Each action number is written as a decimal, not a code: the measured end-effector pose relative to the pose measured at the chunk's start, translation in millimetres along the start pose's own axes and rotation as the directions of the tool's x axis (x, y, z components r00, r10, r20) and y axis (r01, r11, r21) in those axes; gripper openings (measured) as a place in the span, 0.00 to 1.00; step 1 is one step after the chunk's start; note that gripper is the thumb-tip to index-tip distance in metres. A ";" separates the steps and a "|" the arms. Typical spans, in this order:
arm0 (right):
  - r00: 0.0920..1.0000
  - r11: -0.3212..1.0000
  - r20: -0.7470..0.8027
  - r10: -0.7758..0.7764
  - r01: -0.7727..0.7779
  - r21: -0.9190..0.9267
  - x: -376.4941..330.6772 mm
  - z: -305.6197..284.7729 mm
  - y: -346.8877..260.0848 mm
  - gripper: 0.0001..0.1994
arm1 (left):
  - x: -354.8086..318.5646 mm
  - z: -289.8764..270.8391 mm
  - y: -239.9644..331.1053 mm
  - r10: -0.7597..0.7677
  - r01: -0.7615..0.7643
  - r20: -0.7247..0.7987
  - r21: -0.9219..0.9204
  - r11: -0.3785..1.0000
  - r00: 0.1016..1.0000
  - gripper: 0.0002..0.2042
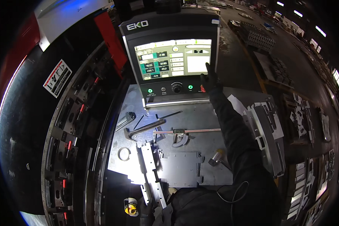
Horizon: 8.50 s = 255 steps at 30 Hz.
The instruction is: Bending metal sheets using a press brake and measuring the resulting parts with digital calipers.
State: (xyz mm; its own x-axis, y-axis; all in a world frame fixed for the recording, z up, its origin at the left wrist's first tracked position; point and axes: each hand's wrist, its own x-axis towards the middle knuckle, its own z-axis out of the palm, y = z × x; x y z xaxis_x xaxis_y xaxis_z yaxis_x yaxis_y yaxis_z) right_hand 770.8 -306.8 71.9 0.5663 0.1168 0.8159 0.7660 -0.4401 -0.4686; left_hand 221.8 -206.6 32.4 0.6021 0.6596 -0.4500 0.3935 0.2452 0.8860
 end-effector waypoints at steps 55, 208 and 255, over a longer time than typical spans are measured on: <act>0.481 0.987 0.870 0.111 0.050 -0.154 -125.5 -60.8 -76.9 0.29 | 18.6 -28.1 -38.5 0.071 -0.083 0.085 0.139 0.987 0.994 0.13; 0.326 0.902 0.879 -0.347 0.372 0.219 -239.8 -128.4 -193.5 0.21 | 30.3 1.9 -36.4 -0.106 0.451 0.482 -0.687 0.570 0.869 0.37; 0.293 0.923 0.894 -0.338 0.289 0.254 -235.5 -138.5 -204.9 0.18 | 35.6 6.5 -53.6 -0.112 0.445 0.446 -0.769 0.458 0.888 0.34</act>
State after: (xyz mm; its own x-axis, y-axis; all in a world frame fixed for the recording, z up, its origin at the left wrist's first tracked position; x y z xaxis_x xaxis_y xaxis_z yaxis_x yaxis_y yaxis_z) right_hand 438.3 -367.5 22.7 0.1792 0.9793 0.0947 0.9479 -0.1460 -0.2833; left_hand 226.7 -200.9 -31.8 0.8004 0.2408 -0.5491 -0.0861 0.9525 0.2921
